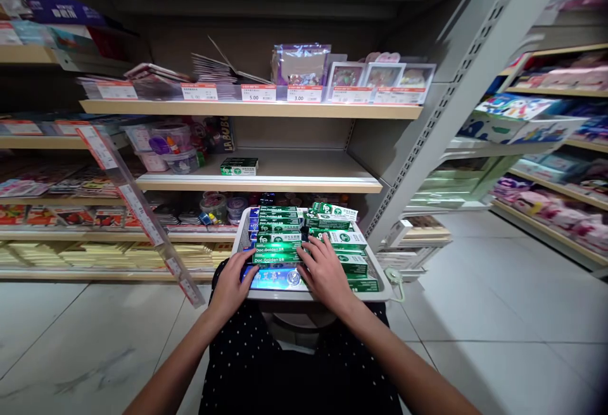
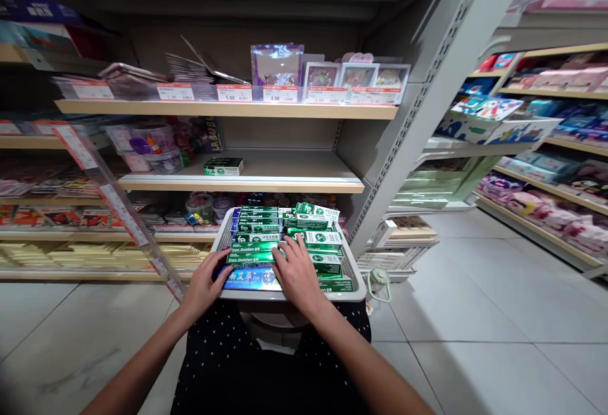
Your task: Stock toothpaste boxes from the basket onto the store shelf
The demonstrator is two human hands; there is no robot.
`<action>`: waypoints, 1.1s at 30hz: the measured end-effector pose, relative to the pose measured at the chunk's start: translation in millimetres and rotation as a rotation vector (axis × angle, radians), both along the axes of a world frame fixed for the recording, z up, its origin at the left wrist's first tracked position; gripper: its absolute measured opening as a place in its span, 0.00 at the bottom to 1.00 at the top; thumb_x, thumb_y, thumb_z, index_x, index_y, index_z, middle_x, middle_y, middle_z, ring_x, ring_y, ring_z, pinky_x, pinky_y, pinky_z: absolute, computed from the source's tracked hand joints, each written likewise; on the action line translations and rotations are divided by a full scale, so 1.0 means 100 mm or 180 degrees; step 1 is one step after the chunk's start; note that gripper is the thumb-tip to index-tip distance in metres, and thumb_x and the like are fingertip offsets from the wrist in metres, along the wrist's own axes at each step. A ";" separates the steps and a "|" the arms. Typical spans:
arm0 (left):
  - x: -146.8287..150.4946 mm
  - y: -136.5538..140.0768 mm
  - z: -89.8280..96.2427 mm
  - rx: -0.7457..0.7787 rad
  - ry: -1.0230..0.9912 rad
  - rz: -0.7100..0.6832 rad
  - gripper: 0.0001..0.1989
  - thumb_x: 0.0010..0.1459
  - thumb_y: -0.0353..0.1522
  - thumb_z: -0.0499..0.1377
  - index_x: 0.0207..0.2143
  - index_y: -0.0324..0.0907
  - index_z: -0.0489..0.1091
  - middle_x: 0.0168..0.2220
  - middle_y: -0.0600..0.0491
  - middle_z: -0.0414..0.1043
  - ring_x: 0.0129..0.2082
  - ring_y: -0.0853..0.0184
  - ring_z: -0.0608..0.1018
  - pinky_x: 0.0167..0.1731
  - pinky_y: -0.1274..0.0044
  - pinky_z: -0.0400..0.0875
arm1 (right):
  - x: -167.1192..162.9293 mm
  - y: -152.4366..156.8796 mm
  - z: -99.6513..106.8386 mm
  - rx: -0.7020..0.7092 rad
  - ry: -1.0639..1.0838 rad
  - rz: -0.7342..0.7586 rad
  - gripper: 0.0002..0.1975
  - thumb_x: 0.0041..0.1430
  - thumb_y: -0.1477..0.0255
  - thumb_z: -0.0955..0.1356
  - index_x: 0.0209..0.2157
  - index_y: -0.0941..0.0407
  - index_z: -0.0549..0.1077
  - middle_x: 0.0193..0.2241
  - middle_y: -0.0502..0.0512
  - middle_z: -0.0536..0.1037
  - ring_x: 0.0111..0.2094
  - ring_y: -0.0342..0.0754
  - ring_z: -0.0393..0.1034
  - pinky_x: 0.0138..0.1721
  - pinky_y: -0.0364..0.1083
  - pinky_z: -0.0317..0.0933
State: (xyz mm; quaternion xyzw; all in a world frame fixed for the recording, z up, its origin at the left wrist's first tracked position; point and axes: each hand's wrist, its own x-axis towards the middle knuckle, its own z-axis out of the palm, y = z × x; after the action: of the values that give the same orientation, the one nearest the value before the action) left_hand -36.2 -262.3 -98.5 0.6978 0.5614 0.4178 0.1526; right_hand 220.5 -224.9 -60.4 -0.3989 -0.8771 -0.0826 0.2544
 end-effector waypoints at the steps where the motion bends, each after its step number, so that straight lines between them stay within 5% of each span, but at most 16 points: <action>1: 0.01 -0.01 -0.01 -0.0012 -0.0060 0.0043 0.20 0.62 0.39 0.54 0.56 0.53 0.65 0.54 0.49 0.70 0.55 0.59 0.71 0.56 0.69 0.64 | -0.01 -0.02 -0.01 -0.0005 0.0079 -0.0060 0.17 0.63 0.71 0.63 0.53 0.56 0.70 0.50 0.63 0.73 0.59 0.60 0.59 0.65 0.67 0.43; 9: -0.07 0.00 -0.02 -0.0384 -0.0866 0.0328 0.21 0.61 0.42 0.55 0.54 0.46 0.67 0.47 0.48 0.74 0.45 0.61 0.76 0.46 0.71 0.69 | -0.10 -0.03 0.03 -0.0144 0.0446 0.0088 0.16 0.65 0.69 0.63 0.53 0.54 0.69 0.45 0.59 0.75 0.57 0.59 0.62 0.64 0.69 0.43; 17: -0.15 0.10 0.01 -0.0761 -0.1394 0.0157 0.23 0.58 0.45 0.57 0.52 0.43 0.69 0.45 0.49 0.74 0.43 0.63 0.76 0.45 0.73 0.70 | -0.12 0.01 -0.01 -0.0136 0.0658 0.0127 0.17 0.65 0.68 0.63 0.54 0.56 0.68 0.47 0.60 0.76 0.57 0.59 0.62 0.65 0.68 0.43; 24: -0.12 0.13 0.01 -0.0723 -0.1785 0.0440 0.28 0.54 0.45 0.60 0.55 0.43 0.66 0.41 0.49 0.74 0.42 0.64 0.77 0.44 0.73 0.71 | -0.20 0.00 -0.03 -0.0160 0.1087 0.0138 0.17 0.64 0.72 0.63 0.54 0.53 0.68 0.45 0.57 0.77 0.56 0.56 0.65 0.65 0.67 0.44; 29: -0.25 0.42 0.28 -0.0319 -0.1704 0.0307 0.19 0.55 0.42 0.60 0.46 0.42 0.68 0.42 0.48 0.74 0.43 0.64 0.77 0.46 0.72 0.72 | -0.34 0.29 0.28 -0.0475 0.1415 0.0340 0.21 0.64 0.72 0.63 0.58 0.52 0.63 0.49 0.59 0.73 0.54 0.55 0.66 0.58 0.60 0.59; 33: -0.53 1.00 0.60 -0.0004 -0.1477 0.0381 0.20 0.54 0.41 0.61 0.46 0.41 0.68 0.42 0.47 0.74 0.44 0.63 0.78 0.47 0.69 0.73 | -0.64 0.94 0.62 -0.1008 0.1913 0.0502 0.18 0.60 0.72 0.66 0.53 0.53 0.66 0.47 0.59 0.71 0.44 0.50 0.71 0.47 0.52 0.68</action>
State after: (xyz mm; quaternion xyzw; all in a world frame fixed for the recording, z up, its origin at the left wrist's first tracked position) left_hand -89.0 -162.4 -38.0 0.5485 0.5519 0.5749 0.2529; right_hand 156.8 -131.0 1.6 -0.3708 -0.7930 0.1956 0.4419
